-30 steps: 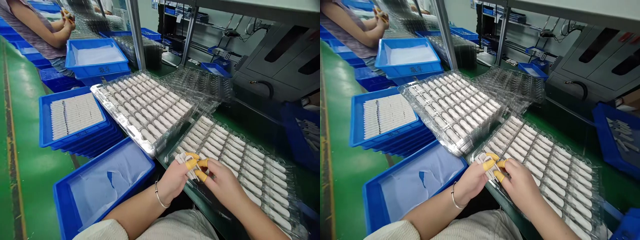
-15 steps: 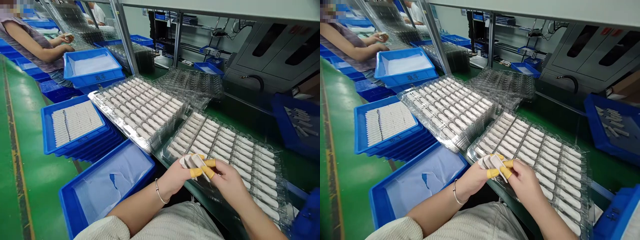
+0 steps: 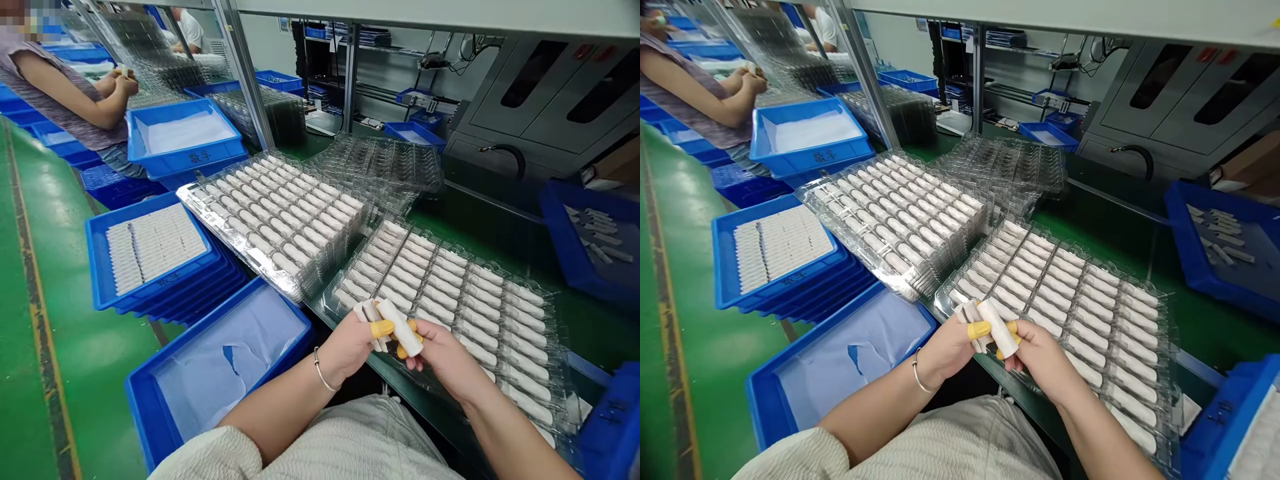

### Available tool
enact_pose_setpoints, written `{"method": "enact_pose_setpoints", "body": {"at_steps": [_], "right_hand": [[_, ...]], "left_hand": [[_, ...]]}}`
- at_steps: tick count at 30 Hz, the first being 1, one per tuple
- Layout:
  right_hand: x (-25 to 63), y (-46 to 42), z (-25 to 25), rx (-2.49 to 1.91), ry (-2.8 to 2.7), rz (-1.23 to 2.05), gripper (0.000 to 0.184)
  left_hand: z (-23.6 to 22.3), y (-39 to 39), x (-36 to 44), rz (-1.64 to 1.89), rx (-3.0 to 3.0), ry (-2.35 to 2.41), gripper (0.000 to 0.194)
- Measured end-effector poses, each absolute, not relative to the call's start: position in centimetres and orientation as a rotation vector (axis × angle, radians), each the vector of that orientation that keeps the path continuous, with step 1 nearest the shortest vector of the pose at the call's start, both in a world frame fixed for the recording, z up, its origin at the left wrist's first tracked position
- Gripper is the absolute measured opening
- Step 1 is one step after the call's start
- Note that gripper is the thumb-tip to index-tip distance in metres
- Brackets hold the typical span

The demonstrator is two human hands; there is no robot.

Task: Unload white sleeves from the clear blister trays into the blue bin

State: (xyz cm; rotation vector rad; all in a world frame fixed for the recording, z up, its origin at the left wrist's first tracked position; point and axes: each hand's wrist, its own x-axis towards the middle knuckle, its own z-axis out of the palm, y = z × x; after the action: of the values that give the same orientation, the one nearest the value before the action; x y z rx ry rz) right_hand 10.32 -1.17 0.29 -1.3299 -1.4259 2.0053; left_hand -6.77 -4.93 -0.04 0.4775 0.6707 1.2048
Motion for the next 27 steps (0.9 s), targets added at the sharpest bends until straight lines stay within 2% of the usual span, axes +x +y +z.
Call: {"method": "enact_pose_setpoints", "body": {"at_steps": [6, 15, 19, 24, 27], "right_hand": [[11.7, -0.5, 0.8, -1.348, -1.599, 1.647, 0.038], [9.8, -0.7, 1.4, -1.432, -2.218, 1.021, 0.023], [8.4, 4.4, 2.1, -1.516, -2.345, 0.767, 0.027], [6.1, 14.7, 2.4, -1.649, -2.566, 0.052, 0.027], [4.7, 18.9, 1.7, -1.635, -2.674, -0.083, 0.025]], "left_hand": [[-1.0, -4.6, -7.0, 1.263, 0.487, 0.770, 0.031], [-2.3, -4.2, -7.3, 1.303, 0.527, 0.778, 0.031], [-2.3, -3.8, -8.2, 1.379, 0.356, 0.762, 0.035], [-2.5, -3.7, -9.1, 1.346, 0.205, 0.744, 0.039], [-2.7, -3.8, -9.4, 1.327, 0.189, 0.728, 0.039]]}}
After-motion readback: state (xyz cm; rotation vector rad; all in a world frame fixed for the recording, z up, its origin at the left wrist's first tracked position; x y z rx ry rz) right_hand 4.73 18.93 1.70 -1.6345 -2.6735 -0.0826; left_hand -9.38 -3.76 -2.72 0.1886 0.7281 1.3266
